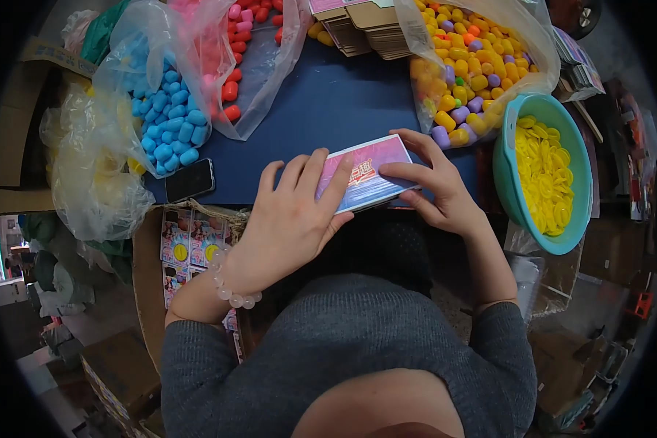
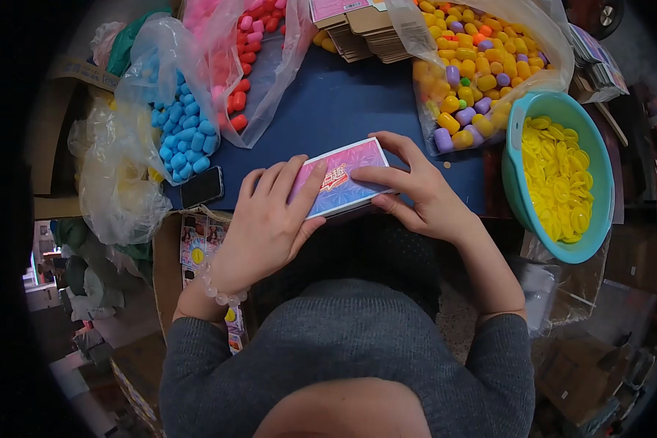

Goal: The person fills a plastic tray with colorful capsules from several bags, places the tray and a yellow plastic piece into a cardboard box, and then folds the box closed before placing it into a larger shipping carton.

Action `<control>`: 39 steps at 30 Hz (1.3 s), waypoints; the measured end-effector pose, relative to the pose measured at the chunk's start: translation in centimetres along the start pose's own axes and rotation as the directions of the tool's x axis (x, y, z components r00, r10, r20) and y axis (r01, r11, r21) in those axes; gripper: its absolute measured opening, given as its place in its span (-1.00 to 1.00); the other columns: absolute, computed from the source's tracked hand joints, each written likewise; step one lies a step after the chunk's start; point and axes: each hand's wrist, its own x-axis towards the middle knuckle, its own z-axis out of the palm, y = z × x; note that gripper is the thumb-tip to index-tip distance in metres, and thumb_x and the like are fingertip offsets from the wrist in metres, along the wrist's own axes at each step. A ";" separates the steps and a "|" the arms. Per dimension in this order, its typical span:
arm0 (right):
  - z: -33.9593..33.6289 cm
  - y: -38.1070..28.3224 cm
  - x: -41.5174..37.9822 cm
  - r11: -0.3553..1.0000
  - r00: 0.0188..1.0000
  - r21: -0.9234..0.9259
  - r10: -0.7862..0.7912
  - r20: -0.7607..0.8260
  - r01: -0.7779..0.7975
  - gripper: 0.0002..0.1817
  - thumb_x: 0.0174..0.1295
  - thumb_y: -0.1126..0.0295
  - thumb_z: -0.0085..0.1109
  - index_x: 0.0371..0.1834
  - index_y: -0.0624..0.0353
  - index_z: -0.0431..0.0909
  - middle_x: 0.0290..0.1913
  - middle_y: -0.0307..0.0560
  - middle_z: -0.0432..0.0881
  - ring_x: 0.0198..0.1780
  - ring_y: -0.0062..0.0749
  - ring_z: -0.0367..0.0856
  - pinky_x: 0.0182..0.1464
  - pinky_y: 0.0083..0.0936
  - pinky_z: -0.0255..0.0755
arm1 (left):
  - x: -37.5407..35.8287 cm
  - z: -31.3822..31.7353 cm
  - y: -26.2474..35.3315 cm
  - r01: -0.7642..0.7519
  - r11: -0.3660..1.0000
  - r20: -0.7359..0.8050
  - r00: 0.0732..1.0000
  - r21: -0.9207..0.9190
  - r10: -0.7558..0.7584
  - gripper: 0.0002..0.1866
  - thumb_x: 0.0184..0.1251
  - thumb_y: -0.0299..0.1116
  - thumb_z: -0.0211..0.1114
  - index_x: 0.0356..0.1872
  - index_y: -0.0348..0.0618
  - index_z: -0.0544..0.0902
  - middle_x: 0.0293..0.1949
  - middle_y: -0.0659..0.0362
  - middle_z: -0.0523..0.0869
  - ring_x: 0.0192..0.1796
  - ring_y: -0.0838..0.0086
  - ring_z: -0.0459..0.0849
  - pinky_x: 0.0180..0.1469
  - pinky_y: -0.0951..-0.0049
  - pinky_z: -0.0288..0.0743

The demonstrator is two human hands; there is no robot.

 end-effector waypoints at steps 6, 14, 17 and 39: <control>0.2 -1.2 -0.8 1.000 0.998 -0.021 -0.006 0.062 0.007 -0.53 0.18 0.38 0.31 0.22 -0.17 0.61 0.54 0.29 0.11 0.46 0.21 0.27 0.37 -0.13 0.30 | -0.6 1.4 2.3 0.101 0.995 -0.043 0.994 -0.011 -0.102 -0.25 0.22 -0.13 0.36 0.41 -0.20 0.35 0.28 -0.19 0.39 0.26 0.02 0.41 0.26 0.00 0.28; 1.5 -0.2 -2.7 0.972 0.991 -0.196 -0.133 0.002 0.130 -0.37 0.01 0.43 0.41 0.24 -0.23 0.58 0.47 0.25 0.26 0.40 0.21 0.38 0.35 -0.08 0.35 | -2.9 4.6 1.1 -0.011 0.986 -0.243 0.970 -0.167 -0.031 -0.24 0.08 -0.25 0.48 0.39 -0.01 0.43 0.26 -0.08 0.40 0.24 0.11 0.42 0.20 0.09 0.32; 0.8 0.1 -4.0 0.971 0.996 -0.226 -0.073 0.048 0.082 -0.36 -0.01 0.42 0.44 0.26 -0.04 0.55 0.40 0.24 0.37 0.39 0.13 0.40 0.35 -0.12 0.35 | -4.9 6.9 1.3 -0.052 0.980 -0.292 0.957 -0.190 -0.005 -0.21 -0.02 -0.17 0.54 0.34 0.01 0.48 0.19 0.01 0.49 0.18 0.16 0.48 0.16 0.16 0.36; 10.0 7.1 0.2 0.927 0.938 0.207 0.337 -0.083 -0.314 -0.47 0.17 0.46 0.38 0.22 0.34 0.49 0.16 0.15 0.60 0.18 -0.33 0.59 0.11 -0.54 0.45 | -3.7 15.5 -7.4 0.113 -0.041 0.094 0.524 -0.993 -0.847 -0.49 0.14 -0.17 0.55 -0.11 -0.19 0.43 -0.13 0.12 0.67 -0.02 0.53 0.60 0.05 0.44 0.46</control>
